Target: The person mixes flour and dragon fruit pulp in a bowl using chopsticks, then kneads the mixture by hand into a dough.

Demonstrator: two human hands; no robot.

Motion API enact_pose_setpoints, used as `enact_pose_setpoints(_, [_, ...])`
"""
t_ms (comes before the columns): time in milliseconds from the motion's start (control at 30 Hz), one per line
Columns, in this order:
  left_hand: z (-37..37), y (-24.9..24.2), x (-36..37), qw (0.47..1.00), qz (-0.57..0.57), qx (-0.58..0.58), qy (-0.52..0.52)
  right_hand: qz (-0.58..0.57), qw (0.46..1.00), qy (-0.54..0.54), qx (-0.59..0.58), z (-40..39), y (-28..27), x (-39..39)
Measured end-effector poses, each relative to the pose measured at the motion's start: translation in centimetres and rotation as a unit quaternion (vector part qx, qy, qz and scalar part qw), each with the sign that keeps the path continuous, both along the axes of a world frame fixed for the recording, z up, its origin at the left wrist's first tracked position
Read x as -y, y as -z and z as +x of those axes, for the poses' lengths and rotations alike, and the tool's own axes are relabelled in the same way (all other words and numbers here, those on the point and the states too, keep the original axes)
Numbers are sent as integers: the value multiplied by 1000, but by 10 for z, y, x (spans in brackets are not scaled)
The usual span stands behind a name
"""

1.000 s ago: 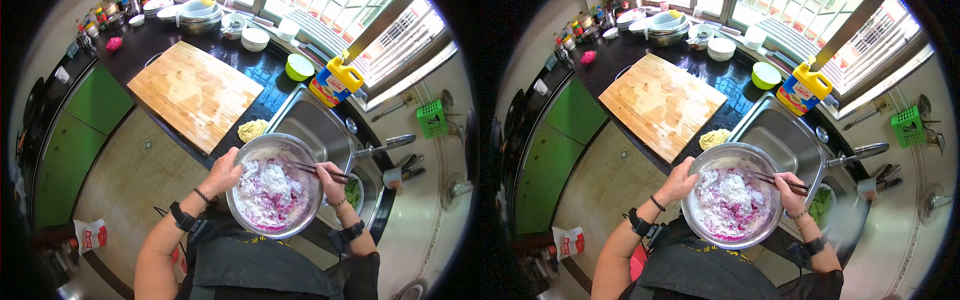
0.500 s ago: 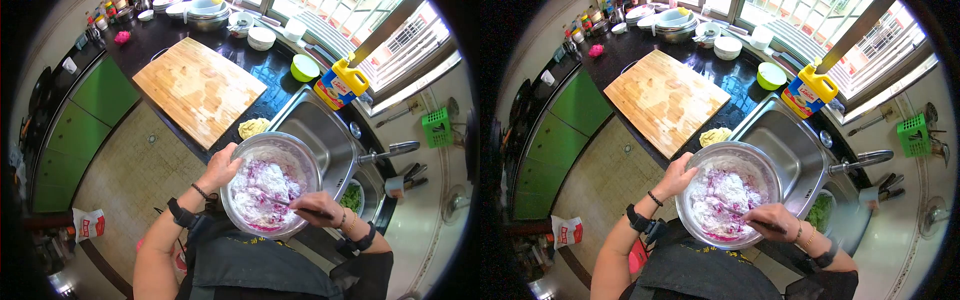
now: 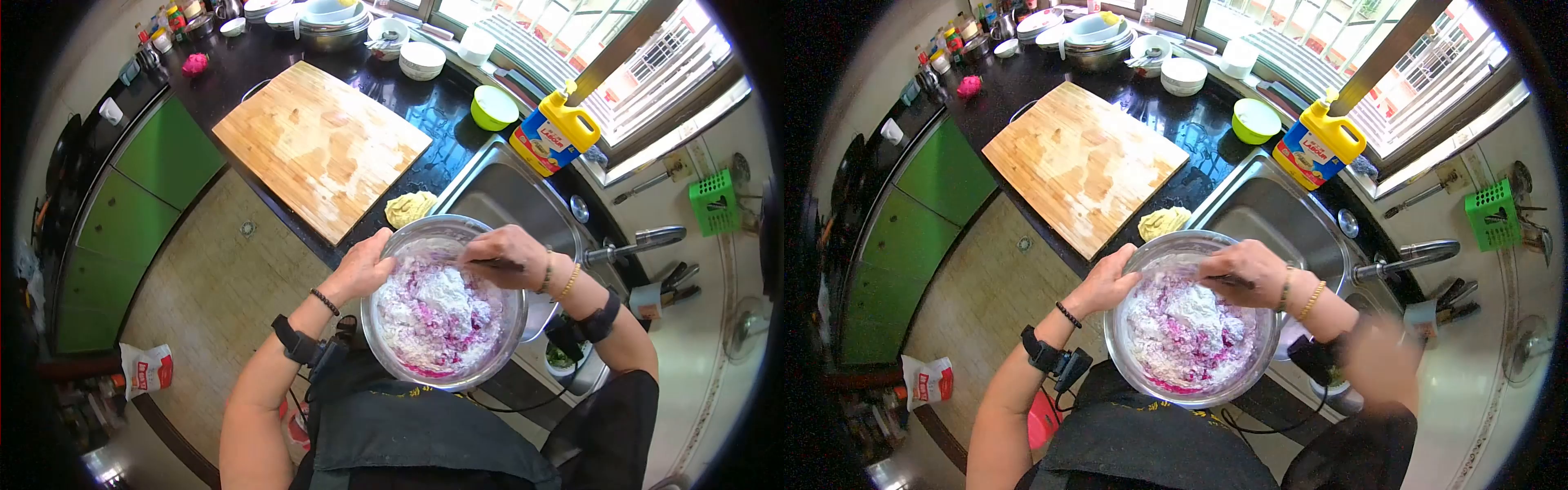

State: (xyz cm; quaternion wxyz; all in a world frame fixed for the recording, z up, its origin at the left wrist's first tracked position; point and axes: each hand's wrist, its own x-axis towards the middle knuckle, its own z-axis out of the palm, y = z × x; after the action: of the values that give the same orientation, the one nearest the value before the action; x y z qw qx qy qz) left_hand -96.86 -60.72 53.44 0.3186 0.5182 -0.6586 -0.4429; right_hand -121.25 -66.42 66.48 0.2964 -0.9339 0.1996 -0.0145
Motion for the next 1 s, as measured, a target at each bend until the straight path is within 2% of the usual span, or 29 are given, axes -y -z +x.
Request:
enact_pose_setpoints(100, [-2,1,-1,999,28,-18,-21,-13,991,115,-67,-41,-6,-9])
enact_pose_setpoints(167, [-5,4,-4,997,28,-51,-41,21,983,184,-18,-71,-13,-29])
enact_pose_setpoints(233, [-8,5,-5,995,28,-81,-54,67,956,277,-62,-88,-24,-58])
enact_pose_setpoints(300, [-9,3,-7,993,15,-73,-91,66,927,362,-69,-96,-22,-88])
enact_pose_setpoints(433, [-11,1,-8,991,30,-96,-89,189,855,479,57,-115,11,-144])
enact_pose_setpoints(500, [-12,-1,-8,990,17,-109,-84,239,822,512,70,-100,11,-159])
enact_pose_setpoints(533, [-11,-2,-8,989,1,-123,-85,290,785,535,119,-101,23,-168])
enact_pose_setpoints(633, [-12,-4,-9,988,20,-130,-86,322,747,558,163,-77,36,-187])
enact_pose_setpoints(700, [-12,-5,-9,988,16,-127,-84,371,688,586,216,-47,39,-196])
enact_pose_setpoints(767, [-11,-5,-9,989,10,-121,-84,344,687,594,238,-25,64,-206])
enact_pose_setpoints(867, [-10,-6,-9,991,40,-105,-78,185,749,585,249,13,87,-194])
enact_pose_setpoints(900, [-9,-4,-9,991,37,-104,-74,183,747,587,252,20,80,-185])
enact_pose_setpoints(967, [-10,5,-7,991,-19,-102,-82,82,834,518,173,30,61,-169])
enact_pose_setpoints(1000, [-9,6,-5,992,-24,-97,-74,63,849,490,188,30,63,-164])
